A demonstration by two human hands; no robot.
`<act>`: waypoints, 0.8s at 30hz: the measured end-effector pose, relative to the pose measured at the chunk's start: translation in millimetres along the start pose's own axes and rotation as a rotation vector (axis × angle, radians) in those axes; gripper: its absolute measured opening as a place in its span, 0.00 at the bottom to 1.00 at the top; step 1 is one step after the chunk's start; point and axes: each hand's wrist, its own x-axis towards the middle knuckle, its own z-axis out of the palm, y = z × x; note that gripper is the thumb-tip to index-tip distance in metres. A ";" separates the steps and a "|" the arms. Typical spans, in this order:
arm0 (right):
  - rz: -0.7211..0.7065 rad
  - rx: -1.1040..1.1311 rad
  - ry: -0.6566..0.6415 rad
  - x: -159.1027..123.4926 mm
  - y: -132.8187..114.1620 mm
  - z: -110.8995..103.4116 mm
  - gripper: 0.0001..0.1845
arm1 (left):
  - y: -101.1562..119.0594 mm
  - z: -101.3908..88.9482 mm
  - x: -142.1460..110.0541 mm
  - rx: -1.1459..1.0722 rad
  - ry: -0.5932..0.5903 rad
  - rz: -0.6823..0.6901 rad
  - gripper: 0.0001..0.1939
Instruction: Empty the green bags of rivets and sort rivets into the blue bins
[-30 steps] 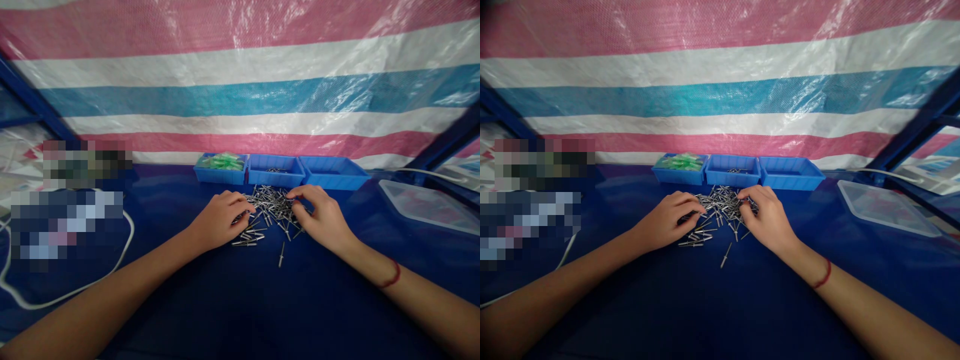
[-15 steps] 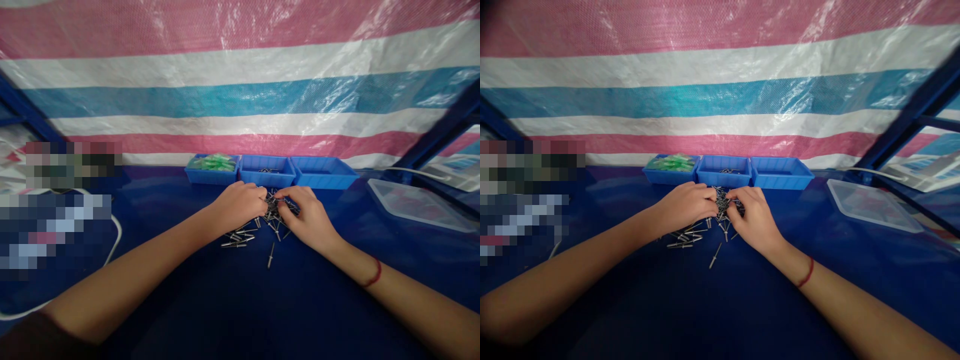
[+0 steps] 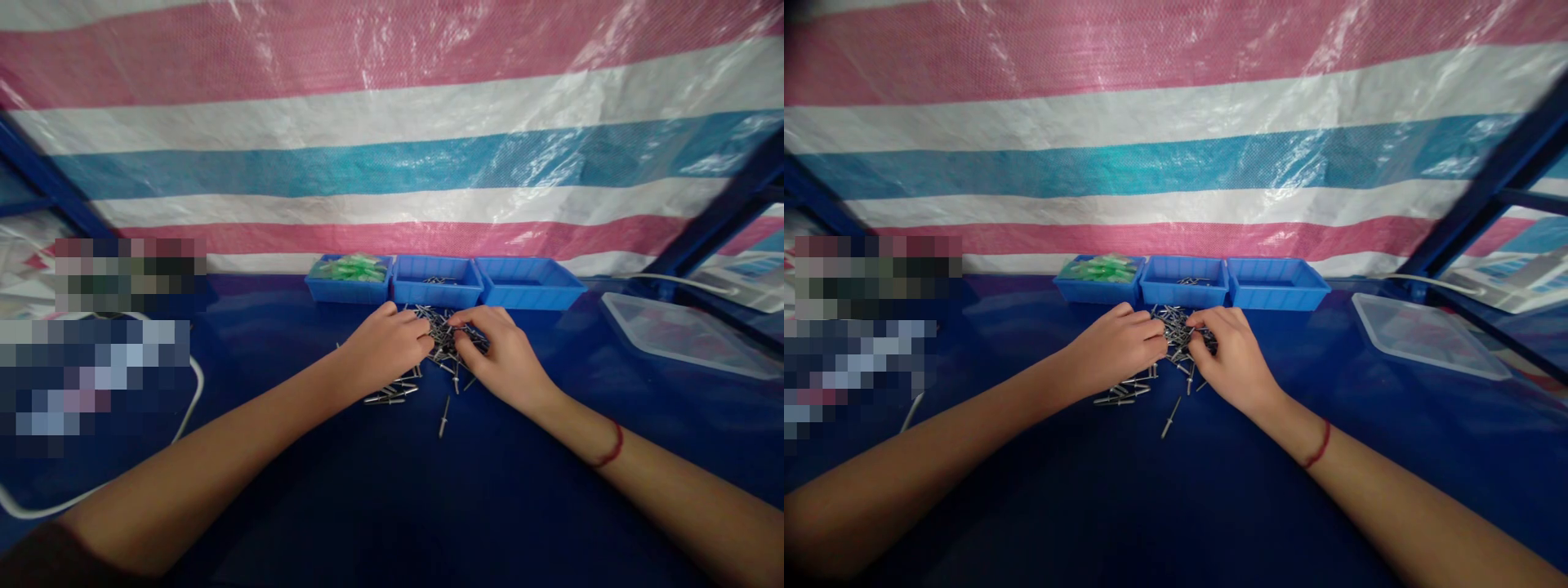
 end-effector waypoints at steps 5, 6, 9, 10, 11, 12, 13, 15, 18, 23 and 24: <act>-0.064 0.032 -0.012 -1.0 -8.1 -3.9 0.07 | 5.4 2.2 -13.2 -0.205 0.162 -0.268 0.08; -0.083 0.055 -0.025 -1.6 -12.0 -5.0 0.06 | 7.5 2.4 -15.0 -0.291 0.197 -0.334 0.07; -0.093 0.144 -0.060 -4.0 -25.1 -7.0 0.04 | 14.5 4.8 -18.5 -0.492 0.271 -0.456 0.05; -0.077 0.175 -0.064 -4.9 -28.7 -6.9 0.04 | 16.7 6.0 -19.1 -0.524 0.282 -0.463 0.05; -0.053 0.204 -0.065 -5.9 -31.4 -6.5 0.03 | 18.6 7.2 -19.5 -0.542 0.290 -0.460 0.05; -0.023 0.229 -0.063 -6.9 -33.3 -6.0 0.03 | 20.3 8.1 -19.7 -0.549 0.301 -0.448 0.05; 0.014 0.251 -0.064 -7.8 -34.1 -5.3 0.04 | 21.8 8.8 -19.8 -0.547 0.316 -0.434 0.04; 0.093 0.287 -0.058 -9.4 -33.7 -4.5 0.05 | 24.5 9.3 -19.5 -0.531 0.347 -0.411 0.04; 0.141 0.320 -0.058 -10.6 -31.4 -5.2 0.04 | 28.4 8.7 -18.5 -0.529 0.353 -0.414 0.05; 0.057 0.343 -0.073 -9.3 -32.3 -9.4 0.04 | 32.5 8.2 -18.5 -0.575 0.294 -0.495 0.05; 0.048 0.346 -0.075 -9.0 -32.8 -10.2 0.04 | 32.7 8.1 -18.9 -0.572 0.288 -0.486 0.06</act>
